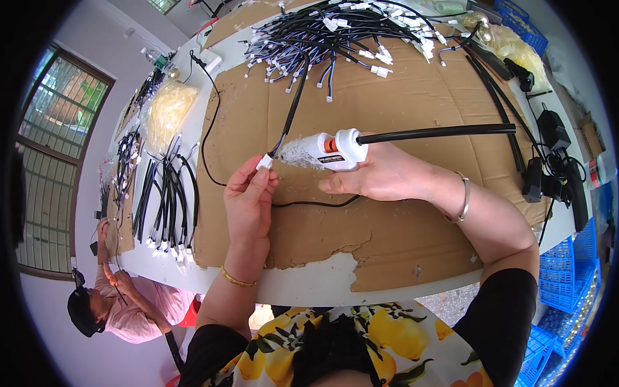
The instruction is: Use a hot glue gun to attach plastic components to the ends of wire bundles.
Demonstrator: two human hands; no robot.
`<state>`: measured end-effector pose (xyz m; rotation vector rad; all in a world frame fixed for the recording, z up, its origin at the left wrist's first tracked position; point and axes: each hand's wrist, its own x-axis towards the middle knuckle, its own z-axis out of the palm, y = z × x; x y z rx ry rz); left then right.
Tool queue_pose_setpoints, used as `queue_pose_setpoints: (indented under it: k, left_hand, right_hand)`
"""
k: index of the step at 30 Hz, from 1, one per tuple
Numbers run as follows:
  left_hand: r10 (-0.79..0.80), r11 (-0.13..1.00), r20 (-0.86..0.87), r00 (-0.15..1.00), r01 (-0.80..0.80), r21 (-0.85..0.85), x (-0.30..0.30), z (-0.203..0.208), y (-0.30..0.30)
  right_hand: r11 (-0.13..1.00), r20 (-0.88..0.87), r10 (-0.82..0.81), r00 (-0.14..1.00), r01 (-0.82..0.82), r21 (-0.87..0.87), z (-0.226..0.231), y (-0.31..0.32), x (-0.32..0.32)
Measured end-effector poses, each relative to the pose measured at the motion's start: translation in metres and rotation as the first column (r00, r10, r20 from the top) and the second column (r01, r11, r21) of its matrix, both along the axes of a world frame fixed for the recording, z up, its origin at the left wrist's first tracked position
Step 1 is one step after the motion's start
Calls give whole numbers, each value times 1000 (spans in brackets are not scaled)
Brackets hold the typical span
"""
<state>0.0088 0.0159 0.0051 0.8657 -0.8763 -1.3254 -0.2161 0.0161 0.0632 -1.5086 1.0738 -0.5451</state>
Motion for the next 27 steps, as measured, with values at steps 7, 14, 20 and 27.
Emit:
queue_pose_setpoints:
  k: [7, 14, 20, 27]
  left_hand:
    - [-21, 999, -47, 999, 22, 29, 1, 1, 0]
    - [-91, 995, -117, 989, 94, 27, 1, 2, 0]
    - [-77, 997, -94, 993, 79, 19, 1, 0, -1]
    - [-85, 996, -83, 993, 86, 13, 1, -1, -1]
  right_hand:
    - [1000, -41, -17, 999, 16, -19, 0, 0, 0]
    - [1000, -20, -8, 1000, 8, 8, 2, 0, -1]
    - [1000, -32, 0, 999, 0, 5, 5, 0, -1]
    - [1000, -18, 16, 1000, -16, -5, 3, 0, -1]
